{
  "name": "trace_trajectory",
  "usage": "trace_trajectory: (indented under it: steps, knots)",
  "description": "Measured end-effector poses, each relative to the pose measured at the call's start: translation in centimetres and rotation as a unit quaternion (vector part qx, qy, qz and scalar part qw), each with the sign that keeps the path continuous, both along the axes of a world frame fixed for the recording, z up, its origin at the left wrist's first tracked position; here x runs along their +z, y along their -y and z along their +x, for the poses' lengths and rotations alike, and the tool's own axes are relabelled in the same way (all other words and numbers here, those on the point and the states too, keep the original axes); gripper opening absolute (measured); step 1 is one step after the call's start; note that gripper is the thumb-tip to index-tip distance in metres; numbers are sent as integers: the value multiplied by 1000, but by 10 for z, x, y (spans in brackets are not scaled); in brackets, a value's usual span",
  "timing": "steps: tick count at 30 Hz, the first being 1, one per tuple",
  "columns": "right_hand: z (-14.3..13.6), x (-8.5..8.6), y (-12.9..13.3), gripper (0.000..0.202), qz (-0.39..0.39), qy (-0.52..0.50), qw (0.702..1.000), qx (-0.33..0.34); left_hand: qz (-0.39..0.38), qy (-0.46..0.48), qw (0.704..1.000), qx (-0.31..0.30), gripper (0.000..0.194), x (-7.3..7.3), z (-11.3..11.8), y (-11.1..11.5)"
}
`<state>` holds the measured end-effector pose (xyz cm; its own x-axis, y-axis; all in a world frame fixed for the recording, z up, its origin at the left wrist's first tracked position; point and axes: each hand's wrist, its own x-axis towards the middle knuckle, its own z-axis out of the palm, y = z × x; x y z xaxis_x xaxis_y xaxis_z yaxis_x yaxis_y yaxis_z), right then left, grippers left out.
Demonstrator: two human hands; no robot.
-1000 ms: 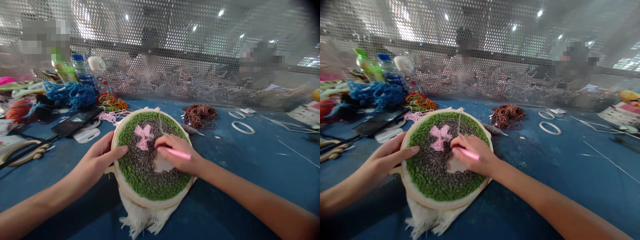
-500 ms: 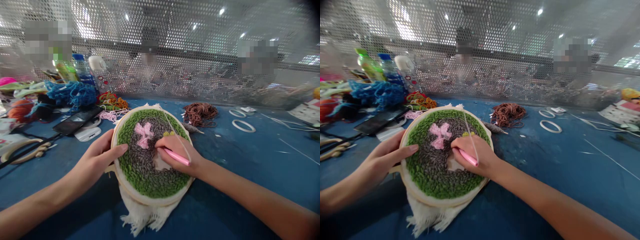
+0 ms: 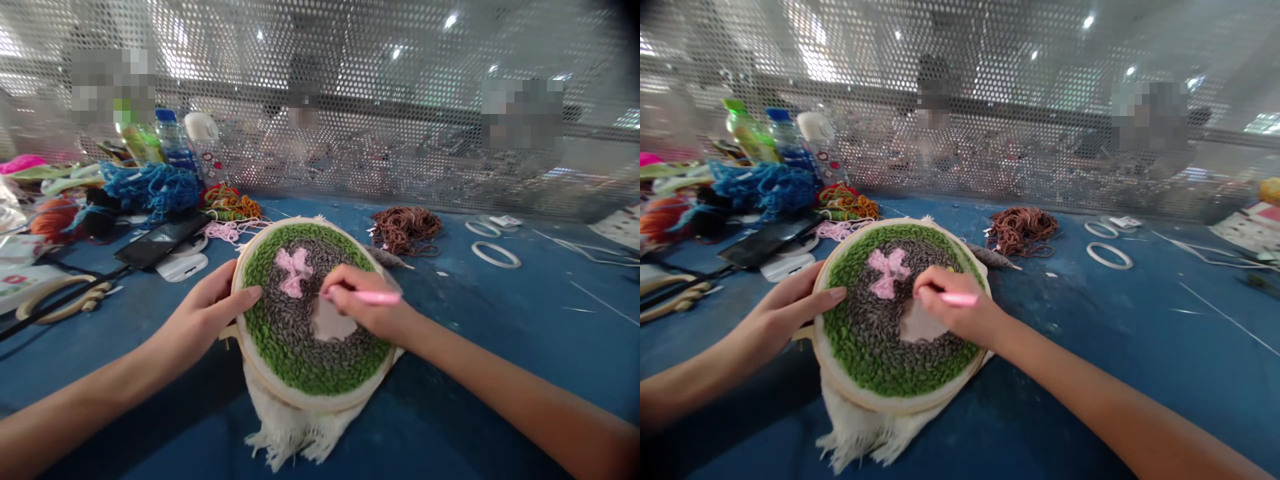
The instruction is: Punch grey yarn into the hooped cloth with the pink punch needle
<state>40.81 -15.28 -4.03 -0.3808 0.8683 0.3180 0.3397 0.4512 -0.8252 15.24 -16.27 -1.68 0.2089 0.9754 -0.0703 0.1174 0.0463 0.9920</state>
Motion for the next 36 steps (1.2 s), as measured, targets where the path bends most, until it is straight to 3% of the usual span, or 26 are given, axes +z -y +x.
trace_trajectory:
  steps: [2,3,5,7,10,13,16,19,21,24,26,33,36]
  knots:
    - [-5,2,2,10,24,59,998,10,-3,6,1000,-6,42,2,0,2]
    - [-5,2,2,11,9,38,999,5,-6,9,1000,-7,42,2,0,2]
    - [-1,-2,0,16,-46,-83,995,-20,-6,1,1000,-5,41,1,-1,1]
    - [5,-6,-4,19,-80,-212,973,-50,0,-10,1000,-1,40,0,-1,-1]
    - [11,-10,-6,18,-83,-272,957,-65,1,-5,1000,1,41,1,1,-1]
    - [9,-7,-2,20,-81,-226,969,-53,-7,11,1000,-2,43,5,2,4]
    - [1,-1,3,16,-40,-79,996,-9,-7,26,1000,-14,46,9,3,9]
    - [-3,2,6,12,-6,18,1000,12,-10,36,999,-17,48,10,2,11]
    - [-1,0,4,16,-41,-55,998,-14,-10,37,999,-10,46,8,2,10]
    - [4,-5,-1,19,-83,-230,967,-65,-12,35,999,-5,42,7,1,6]
    - [7,-8,-4,17,-86,-282,952,-78,-19,30,999,-9,43,6,1,5]
    - [7,-8,-2,20,-84,-243,965,-57,-15,8,1000,-9,51,8,1,5]
    - [0,-4,2,18,-60,-102,993,-21,-14,15,1000,-7,50,7,1,5]
